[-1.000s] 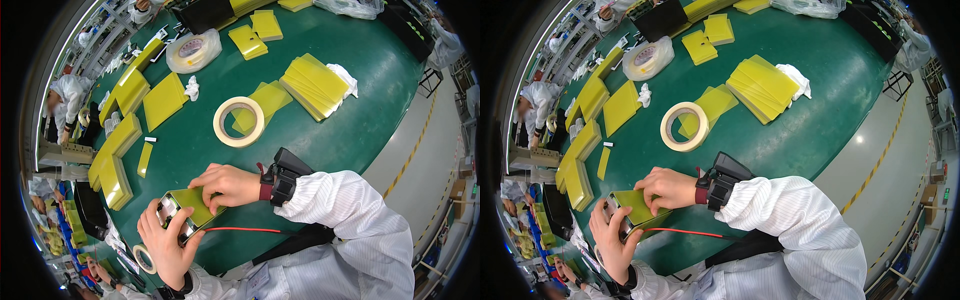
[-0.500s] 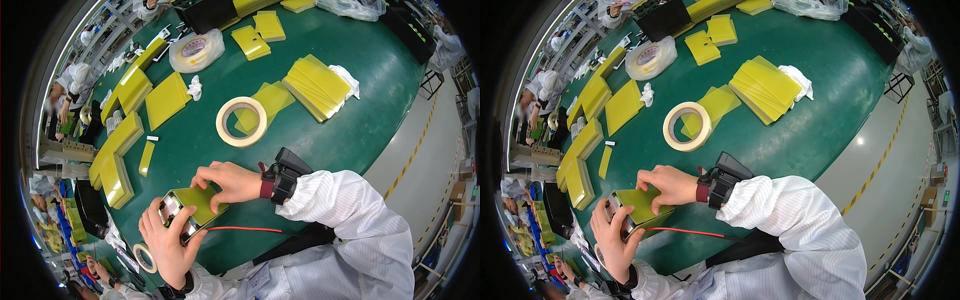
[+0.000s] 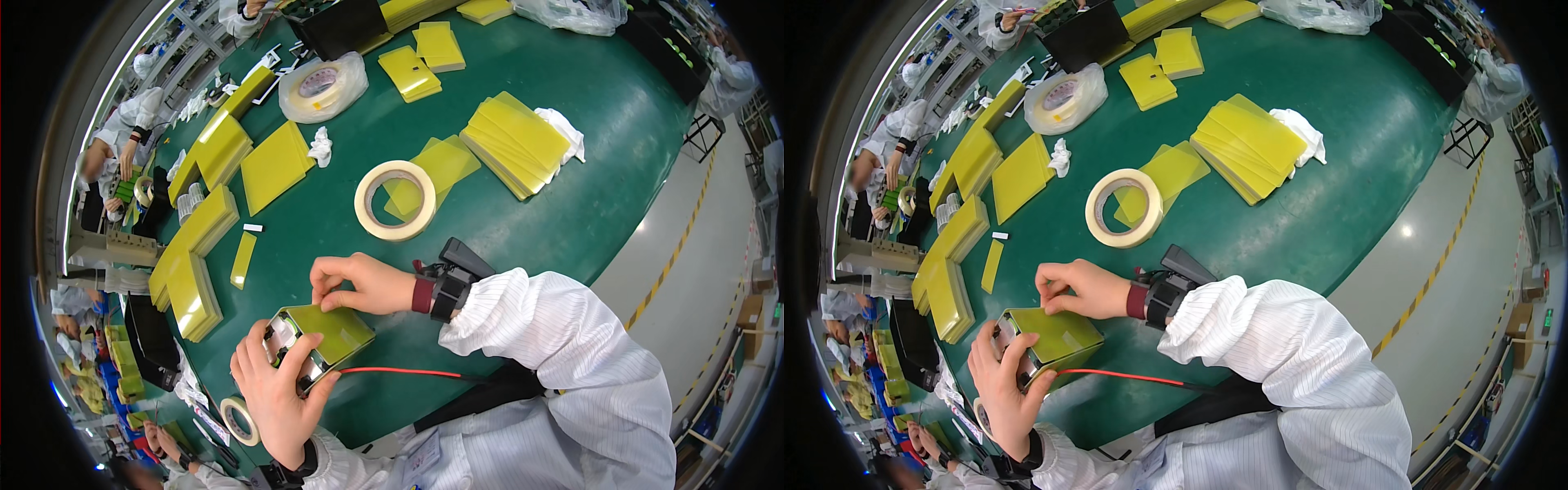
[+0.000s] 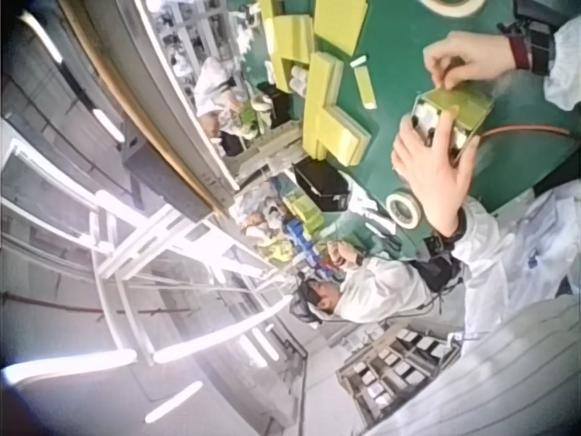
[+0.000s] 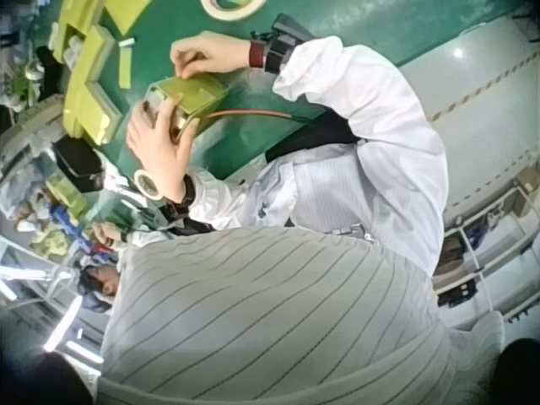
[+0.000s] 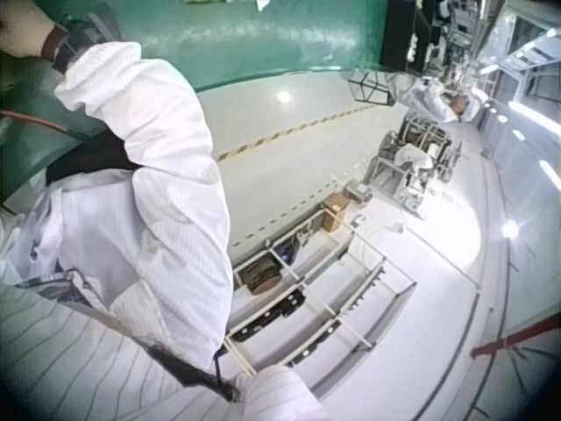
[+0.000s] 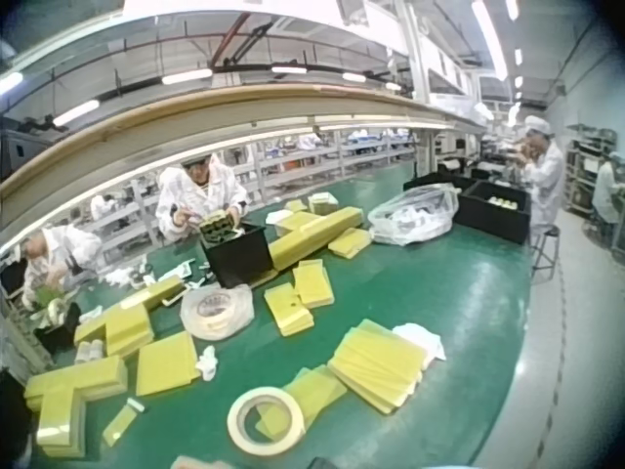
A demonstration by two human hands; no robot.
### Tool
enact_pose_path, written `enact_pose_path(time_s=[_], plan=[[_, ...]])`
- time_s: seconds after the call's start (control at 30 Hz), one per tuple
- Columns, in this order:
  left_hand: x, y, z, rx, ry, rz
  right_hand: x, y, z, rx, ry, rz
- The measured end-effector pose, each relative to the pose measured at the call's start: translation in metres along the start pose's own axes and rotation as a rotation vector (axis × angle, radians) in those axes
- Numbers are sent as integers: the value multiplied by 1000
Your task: Applying insulation sheets and tape to assemble a battery pack assembly.
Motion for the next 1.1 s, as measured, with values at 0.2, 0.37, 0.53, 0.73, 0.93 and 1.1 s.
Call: enact_pose_path(time_s=[0.2, 0.37, 0.53, 0.73, 0.93, 1.1], plan=[[-1, -2, 2, 37, 22, 4, -2, -2, -1, -196, 4, -45], [-2, -6, -2, 67, -13, -20, -2, 0, -1, -146, -29, -92], [-8, -7, -7, 152, -20, -145, -4, -8, -8, 55, 22, -252], [-53, 13, -83, 805, -494, -620, -59, 34, -44, 172, 5, -143], [-45, 94, -117, 580, -896, -850, -73, 87, -70, 176, -71, -702], [-31, 121, -139, 470, -967, -991, -63, 94, -72, 201, -114, -686]])
Point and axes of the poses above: each hand's wrist, its own z-axis towards the middle knuckle, its own y-axis out of the palm, x = y × z, the point moved 2 cm from there along z, towards the middle knuckle, and after that the axes turned 15 degrees about z, right-handed, at the moved point
